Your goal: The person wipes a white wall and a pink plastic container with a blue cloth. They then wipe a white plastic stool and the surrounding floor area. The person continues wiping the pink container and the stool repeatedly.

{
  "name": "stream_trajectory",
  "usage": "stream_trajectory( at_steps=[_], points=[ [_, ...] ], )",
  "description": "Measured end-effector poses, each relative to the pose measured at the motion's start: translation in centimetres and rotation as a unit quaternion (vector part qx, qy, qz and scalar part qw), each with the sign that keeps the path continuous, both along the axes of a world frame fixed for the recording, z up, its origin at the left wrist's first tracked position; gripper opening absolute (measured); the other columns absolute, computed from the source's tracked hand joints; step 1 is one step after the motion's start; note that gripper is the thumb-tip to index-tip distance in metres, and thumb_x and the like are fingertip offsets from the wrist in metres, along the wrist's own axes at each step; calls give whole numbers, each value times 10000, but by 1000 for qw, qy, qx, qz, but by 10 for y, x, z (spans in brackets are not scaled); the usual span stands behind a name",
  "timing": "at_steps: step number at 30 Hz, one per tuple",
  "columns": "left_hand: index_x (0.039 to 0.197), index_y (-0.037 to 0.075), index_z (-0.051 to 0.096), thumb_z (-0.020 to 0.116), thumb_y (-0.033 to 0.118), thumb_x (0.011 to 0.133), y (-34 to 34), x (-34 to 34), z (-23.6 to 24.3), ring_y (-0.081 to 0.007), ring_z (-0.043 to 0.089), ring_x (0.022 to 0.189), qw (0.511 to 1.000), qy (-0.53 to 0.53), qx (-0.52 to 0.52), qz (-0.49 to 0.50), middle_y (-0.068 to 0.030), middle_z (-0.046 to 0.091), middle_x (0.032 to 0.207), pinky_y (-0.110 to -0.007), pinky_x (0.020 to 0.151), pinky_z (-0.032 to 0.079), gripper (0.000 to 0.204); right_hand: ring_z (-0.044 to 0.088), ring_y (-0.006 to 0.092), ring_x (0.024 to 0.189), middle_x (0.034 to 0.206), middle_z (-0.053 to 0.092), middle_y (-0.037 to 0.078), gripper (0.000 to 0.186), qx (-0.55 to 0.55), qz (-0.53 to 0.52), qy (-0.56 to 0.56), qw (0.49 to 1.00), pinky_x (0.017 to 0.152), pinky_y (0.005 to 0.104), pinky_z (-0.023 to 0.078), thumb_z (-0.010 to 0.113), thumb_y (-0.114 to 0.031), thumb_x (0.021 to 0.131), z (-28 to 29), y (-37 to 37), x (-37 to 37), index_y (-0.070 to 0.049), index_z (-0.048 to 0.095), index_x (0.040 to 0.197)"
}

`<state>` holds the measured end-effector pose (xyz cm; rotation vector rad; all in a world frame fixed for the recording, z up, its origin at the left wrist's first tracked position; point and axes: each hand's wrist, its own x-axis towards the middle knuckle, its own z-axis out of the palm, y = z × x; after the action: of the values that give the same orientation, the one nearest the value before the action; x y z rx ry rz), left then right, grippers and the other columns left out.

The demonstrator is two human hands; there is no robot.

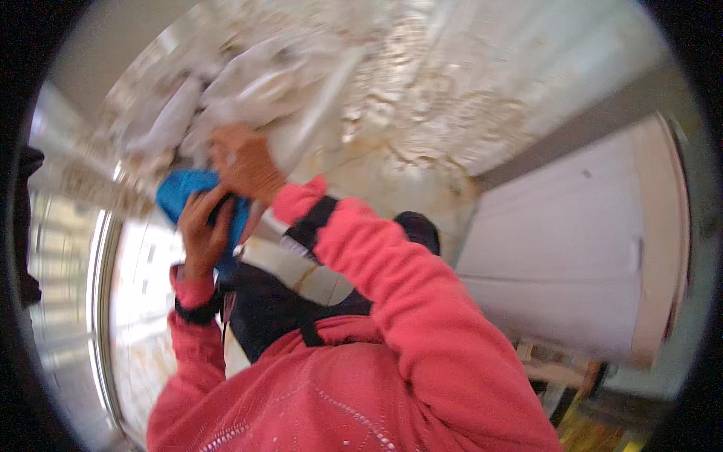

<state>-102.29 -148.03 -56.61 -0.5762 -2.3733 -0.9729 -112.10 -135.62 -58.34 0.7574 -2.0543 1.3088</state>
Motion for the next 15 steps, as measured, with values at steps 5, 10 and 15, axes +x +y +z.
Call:
stream_trajectory(
  at_steps=[5, 10, 15],
  points=[
    [1176, 67, 611, 636, 141, 852, -25, -12, 4, -349, 562, 902, 998, -39, -45, 22, -173, 635, 981, -413, 802, 442, 333, 652, 258, 713, 839, 674, 115, 132, -5, -32, -16, 999, 649, 337, 517, 617, -128, 871, 10, 9, 5, -45, 689, 943],
    [1269, 60, 545, 559, 267, 916, -52, -36, 1, -372, 555, 982, 989, -34, -119, 84, -206, 617, 1056, -433, 894, 418, 410, 696, 165, 695, 813, 695, 95, 132, 14, -20, -85, 996, 646, 269, 530, 627, -123, 890, 16, 7, 7, -8, 687, 915],
    [1073, 53, 616, 505, 370, 921, -85, -83, -14, -406, 584, 953, 969, -26, -194, 150, -231, 642, 1023, -475, 861, 438, 369, 666, 189, 661, 763, 669, 93, 105, 9, -22, -80, 997, 616, 289, 513, 631, -120, 869, 13, 8, 8, -25, 677, 875]
  ],
)
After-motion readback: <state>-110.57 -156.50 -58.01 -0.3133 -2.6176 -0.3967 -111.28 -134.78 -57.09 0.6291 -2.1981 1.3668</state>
